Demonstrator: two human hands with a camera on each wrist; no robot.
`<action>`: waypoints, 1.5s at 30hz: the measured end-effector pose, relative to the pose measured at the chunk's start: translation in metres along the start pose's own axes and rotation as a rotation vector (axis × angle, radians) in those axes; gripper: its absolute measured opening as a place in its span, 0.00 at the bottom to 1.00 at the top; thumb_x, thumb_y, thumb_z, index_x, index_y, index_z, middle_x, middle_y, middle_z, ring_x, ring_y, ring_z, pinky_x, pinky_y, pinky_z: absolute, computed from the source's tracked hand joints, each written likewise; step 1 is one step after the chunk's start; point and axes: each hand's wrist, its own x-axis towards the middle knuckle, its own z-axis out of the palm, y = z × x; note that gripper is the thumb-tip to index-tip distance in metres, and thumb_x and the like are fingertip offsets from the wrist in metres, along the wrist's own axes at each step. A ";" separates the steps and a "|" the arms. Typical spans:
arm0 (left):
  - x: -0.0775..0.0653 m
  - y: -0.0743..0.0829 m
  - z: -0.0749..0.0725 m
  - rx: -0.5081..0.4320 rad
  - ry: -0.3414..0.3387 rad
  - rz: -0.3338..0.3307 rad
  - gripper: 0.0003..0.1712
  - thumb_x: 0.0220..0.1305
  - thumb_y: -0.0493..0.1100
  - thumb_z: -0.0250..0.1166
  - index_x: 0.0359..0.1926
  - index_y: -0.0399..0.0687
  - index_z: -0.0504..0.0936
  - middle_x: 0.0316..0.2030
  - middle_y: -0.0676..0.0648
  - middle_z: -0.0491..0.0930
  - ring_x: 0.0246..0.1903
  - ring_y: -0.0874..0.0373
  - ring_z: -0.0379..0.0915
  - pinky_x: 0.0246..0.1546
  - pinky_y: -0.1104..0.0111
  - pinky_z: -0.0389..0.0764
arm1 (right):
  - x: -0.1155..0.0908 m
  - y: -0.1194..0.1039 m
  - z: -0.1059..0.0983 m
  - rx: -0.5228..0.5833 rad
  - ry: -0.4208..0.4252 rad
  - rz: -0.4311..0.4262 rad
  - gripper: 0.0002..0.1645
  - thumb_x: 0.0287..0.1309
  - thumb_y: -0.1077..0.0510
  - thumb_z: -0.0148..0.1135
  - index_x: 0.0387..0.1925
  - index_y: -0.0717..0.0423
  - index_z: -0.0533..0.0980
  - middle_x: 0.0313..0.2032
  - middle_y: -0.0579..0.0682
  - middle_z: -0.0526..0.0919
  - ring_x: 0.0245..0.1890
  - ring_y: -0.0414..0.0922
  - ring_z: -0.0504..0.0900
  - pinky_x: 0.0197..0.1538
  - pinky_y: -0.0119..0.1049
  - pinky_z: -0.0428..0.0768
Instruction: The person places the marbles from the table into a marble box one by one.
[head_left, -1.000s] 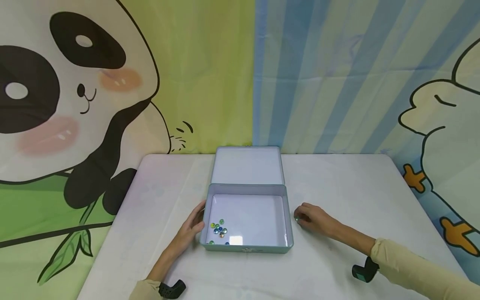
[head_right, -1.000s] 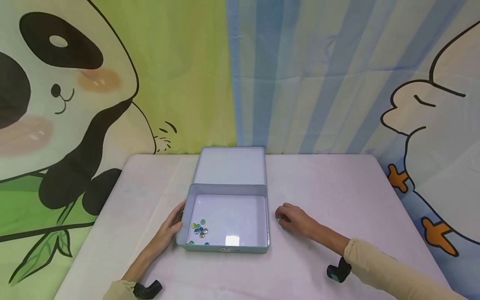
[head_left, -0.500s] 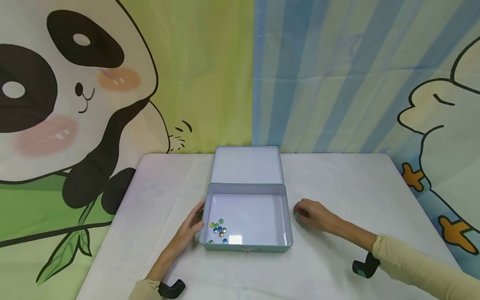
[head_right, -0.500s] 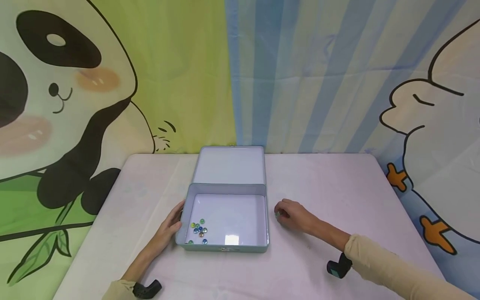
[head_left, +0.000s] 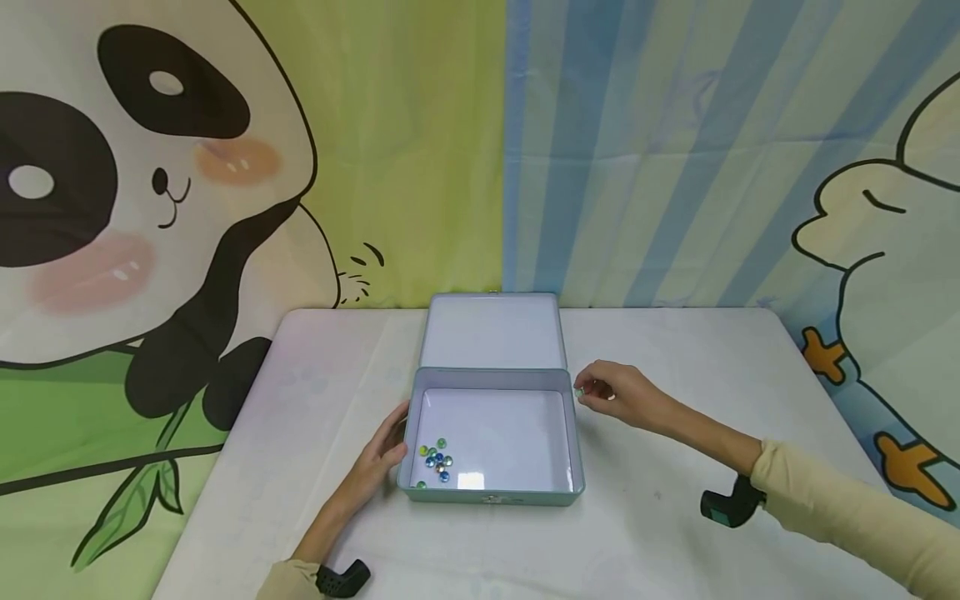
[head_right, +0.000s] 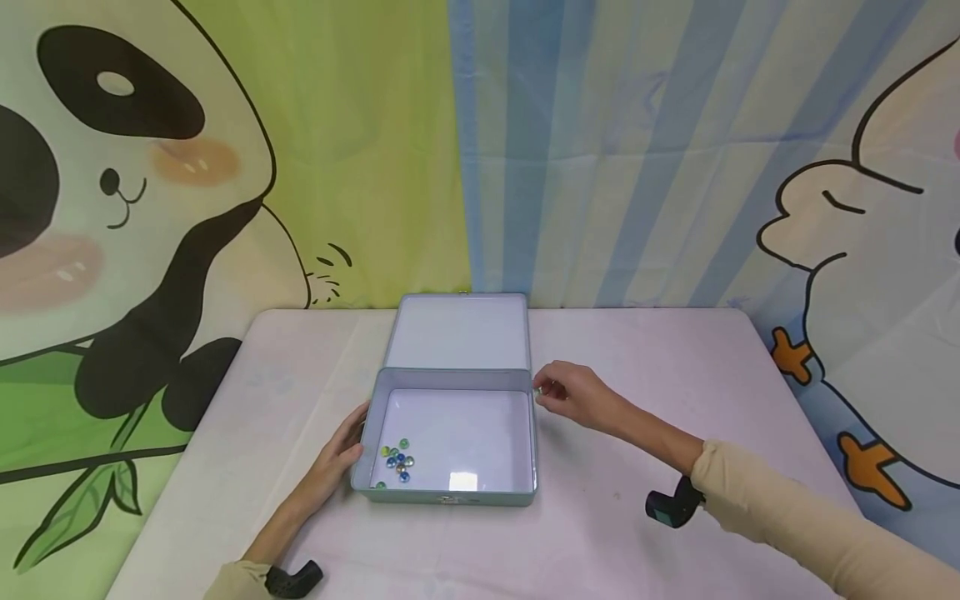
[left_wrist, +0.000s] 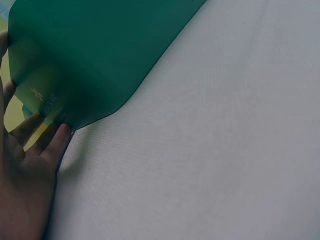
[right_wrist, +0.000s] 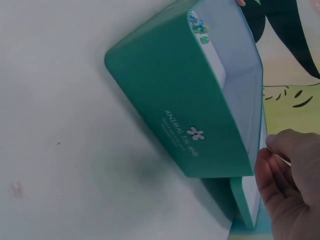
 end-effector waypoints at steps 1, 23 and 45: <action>0.000 0.000 0.000 0.001 0.001 -0.002 0.37 0.71 0.36 0.48 0.77 0.61 0.47 0.77 0.40 0.45 0.75 0.35 0.40 0.63 0.85 0.55 | 0.002 -0.003 -0.001 0.007 -0.003 -0.001 0.10 0.56 0.66 0.66 0.42 0.62 0.78 0.34 0.47 0.82 0.33 0.36 0.79 0.37 0.27 0.82; 0.000 0.006 -0.003 0.012 0.000 -0.011 0.38 0.71 0.36 0.48 0.76 0.63 0.47 0.77 0.41 0.45 0.75 0.38 0.41 0.64 0.84 0.54 | 0.078 -0.050 0.041 0.006 -0.196 -0.136 0.07 0.60 0.64 0.62 0.40 0.60 0.79 0.34 0.48 0.81 0.34 0.37 0.77 0.38 0.24 0.79; 0.000 0.001 -0.001 -0.021 -0.012 -0.002 0.37 0.72 0.37 0.48 0.77 0.60 0.46 0.76 0.37 0.45 0.74 0.35 0.41 0.63 0.84 0.56 | 0.159 -0.058 0.123 -0.122 -0.389 -0.154 0.05 0.60 0.63 0.63 0.38 0.60 0.79 0.33 0.52 0.83 0.31 0.37 0.72 0.36 0.24 0.73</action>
